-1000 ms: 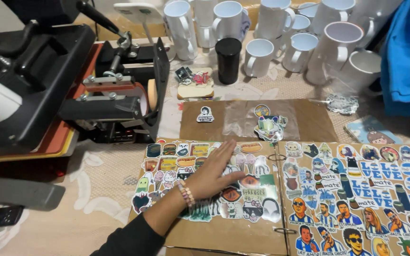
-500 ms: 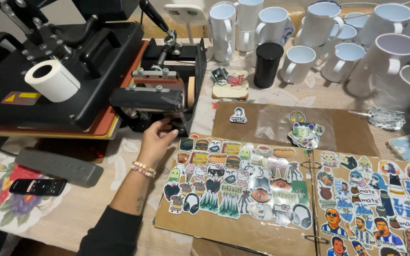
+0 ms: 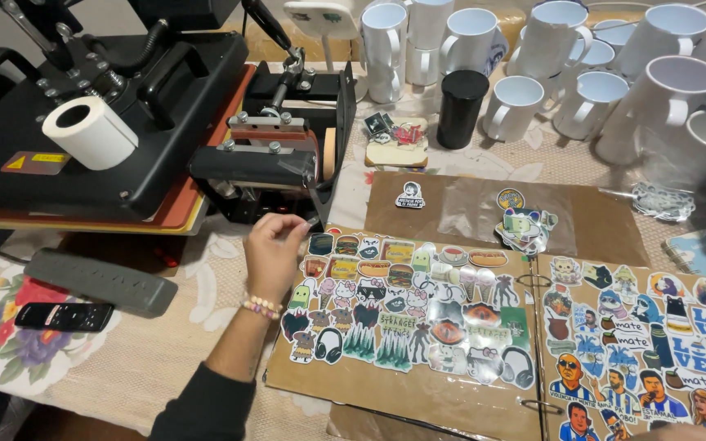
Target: Peeling stickers and adhering them into a binder
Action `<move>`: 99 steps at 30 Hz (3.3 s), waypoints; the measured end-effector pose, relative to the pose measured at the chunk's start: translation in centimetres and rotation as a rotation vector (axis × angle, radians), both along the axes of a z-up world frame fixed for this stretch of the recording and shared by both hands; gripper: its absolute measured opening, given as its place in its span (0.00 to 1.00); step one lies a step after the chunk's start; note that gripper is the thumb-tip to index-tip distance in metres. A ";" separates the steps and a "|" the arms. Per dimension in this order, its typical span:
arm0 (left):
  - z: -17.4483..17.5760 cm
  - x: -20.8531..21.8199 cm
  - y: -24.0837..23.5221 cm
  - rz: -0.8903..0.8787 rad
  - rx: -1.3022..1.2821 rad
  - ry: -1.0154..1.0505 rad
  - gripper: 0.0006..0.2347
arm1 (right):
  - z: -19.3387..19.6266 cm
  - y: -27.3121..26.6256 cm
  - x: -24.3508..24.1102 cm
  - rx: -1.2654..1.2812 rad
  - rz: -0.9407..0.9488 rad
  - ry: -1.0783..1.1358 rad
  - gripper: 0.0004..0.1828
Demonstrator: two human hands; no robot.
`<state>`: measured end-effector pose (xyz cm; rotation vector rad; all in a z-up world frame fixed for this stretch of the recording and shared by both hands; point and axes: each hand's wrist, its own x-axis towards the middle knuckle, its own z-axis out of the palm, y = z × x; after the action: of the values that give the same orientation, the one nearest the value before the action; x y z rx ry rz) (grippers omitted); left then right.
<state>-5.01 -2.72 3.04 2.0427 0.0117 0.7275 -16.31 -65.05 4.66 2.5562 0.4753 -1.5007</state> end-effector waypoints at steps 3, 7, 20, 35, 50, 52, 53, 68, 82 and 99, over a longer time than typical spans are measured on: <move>5.7 -5.8 -4.7 -0.146 0.083 0.073 0.00 | 4.9 16.3 -2.6 -0.006 -0.018 -0.005 0.17; 7.4 -9.5 -11.2 -0.498 -0.256 0.243 0.03 | 8.3 23.4 -4.6 1.213 -0.459 -1.158 0.11; 3.7 -9.2 -19.4 -0.807 -0.555 0.488 0.03 | 4.2 22.4 -1.2 1.336 -0.573 -1.127 0.17; 4.0 -10.2 -19.2 -0.690 -0.268 0.212 0.01 | 3.5 23.6 -1.6 1.375 -0.406 -1.232 0.12; 4.1 -10.3 -19.3 -0.678 -0.165 0.076 0.02 | 3.0 23.5 -1.5 1.353 -0.381 -1.225 0.11; 4.1 -10.3 -19.3 -0.679 -0.169 0.074 0.02 | 3.1 23.7 -1.6 1.374 -0.352 -1.221 0.05; 4.2 -10.4 -19.3 -0.682 -0.165 0.058 0.02 | 3.2 23.7 -1.6 1.366 -0.347 -1.221 0.04; 4.8 -11.0 -19.7 -0.643 -0.301 0.163 0.14 | 3.0 23.5 -1.5 1.330 -0.375 -1.215 0.04; 4.3 -10.5 -18.4 -0.668 0.308 -0.449 0.12 | 1.1 22.0 -0.7 1.515 -1.311 -0.168 0.04; 4.6 -9.9 -18.1 -0.664 0.466 -0.716 0.07 | 0.9 21.7 -0.5 1.440 -1.287 -0.135 0.05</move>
<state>-14.90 -20.81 7.60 1.8948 -1.2780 1.0332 -16.78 -43.30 5.53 4.6215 -0.5346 -1.2675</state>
